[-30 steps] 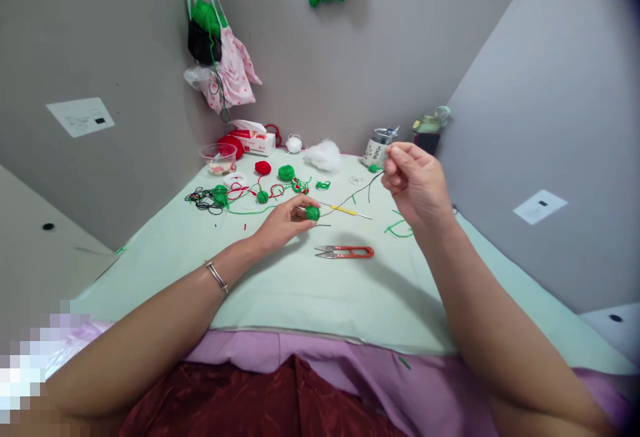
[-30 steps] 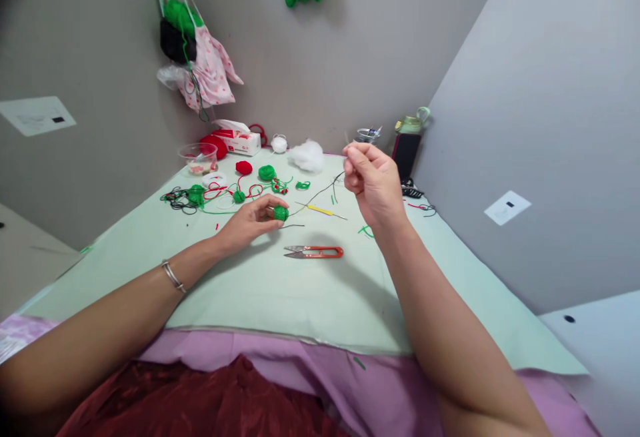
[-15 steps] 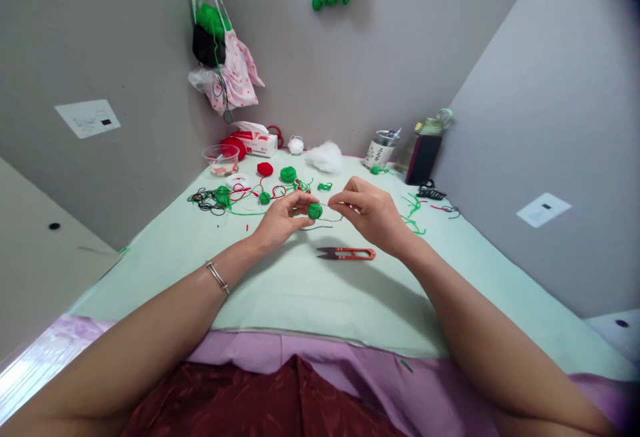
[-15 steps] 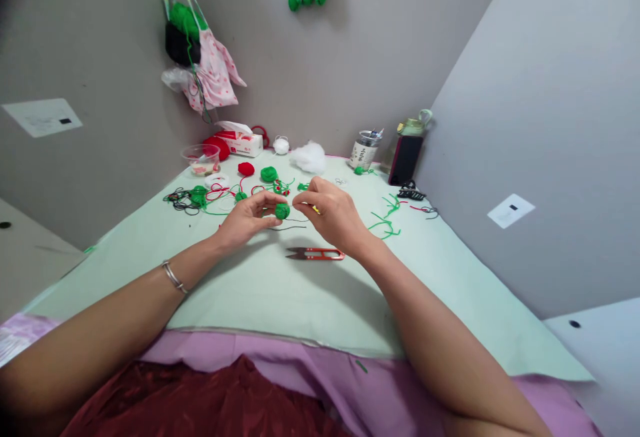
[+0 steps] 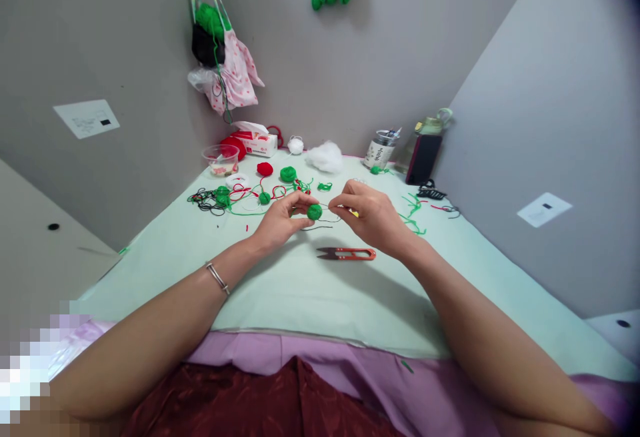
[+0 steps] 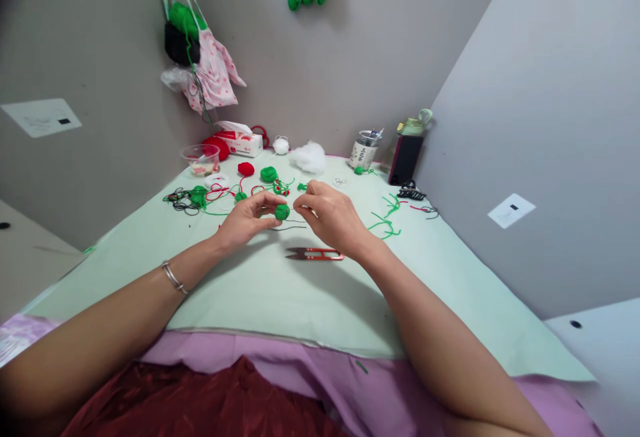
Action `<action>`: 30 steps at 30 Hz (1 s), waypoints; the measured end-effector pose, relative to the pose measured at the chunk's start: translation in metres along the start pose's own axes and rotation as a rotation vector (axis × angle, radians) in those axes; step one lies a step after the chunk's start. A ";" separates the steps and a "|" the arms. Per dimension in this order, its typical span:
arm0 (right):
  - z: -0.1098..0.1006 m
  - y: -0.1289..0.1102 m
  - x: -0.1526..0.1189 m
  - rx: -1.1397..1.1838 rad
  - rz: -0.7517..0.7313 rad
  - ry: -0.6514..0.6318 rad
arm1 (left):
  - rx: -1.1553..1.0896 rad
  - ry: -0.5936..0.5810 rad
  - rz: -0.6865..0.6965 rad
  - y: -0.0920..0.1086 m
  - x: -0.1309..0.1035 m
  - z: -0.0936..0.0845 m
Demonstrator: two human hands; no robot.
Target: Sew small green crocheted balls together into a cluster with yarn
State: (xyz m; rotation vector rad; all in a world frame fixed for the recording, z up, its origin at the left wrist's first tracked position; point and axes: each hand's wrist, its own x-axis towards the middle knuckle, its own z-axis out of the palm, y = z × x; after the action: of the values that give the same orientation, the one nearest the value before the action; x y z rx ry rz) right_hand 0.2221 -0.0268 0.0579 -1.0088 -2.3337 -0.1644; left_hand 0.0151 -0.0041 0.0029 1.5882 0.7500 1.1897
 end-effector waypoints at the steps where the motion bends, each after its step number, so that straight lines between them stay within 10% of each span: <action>1: 0.000 0.000 0.000 -0.002 -0.003 -0.004 | 0.014 0.004 0.007 0.000 0.000 0.000; 15: 0.007 0.018 0.007 0.644 0.308 -0.090 | -0.119 -0.061 -0.055 0.005 -0.002 0.002; 30: -0.008 0.006 0.004 0.384 0.209 -0.088 | -0.079 0.004 0.040 0.002 0.002 -0.001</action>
State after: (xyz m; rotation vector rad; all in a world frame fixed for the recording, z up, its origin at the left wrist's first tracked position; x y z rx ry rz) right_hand 0.2276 -0.0224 0.0660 -1.0664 -2.2007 0.4025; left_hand 0.0150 -0.0031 0.0051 1.5424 0.6687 1.2374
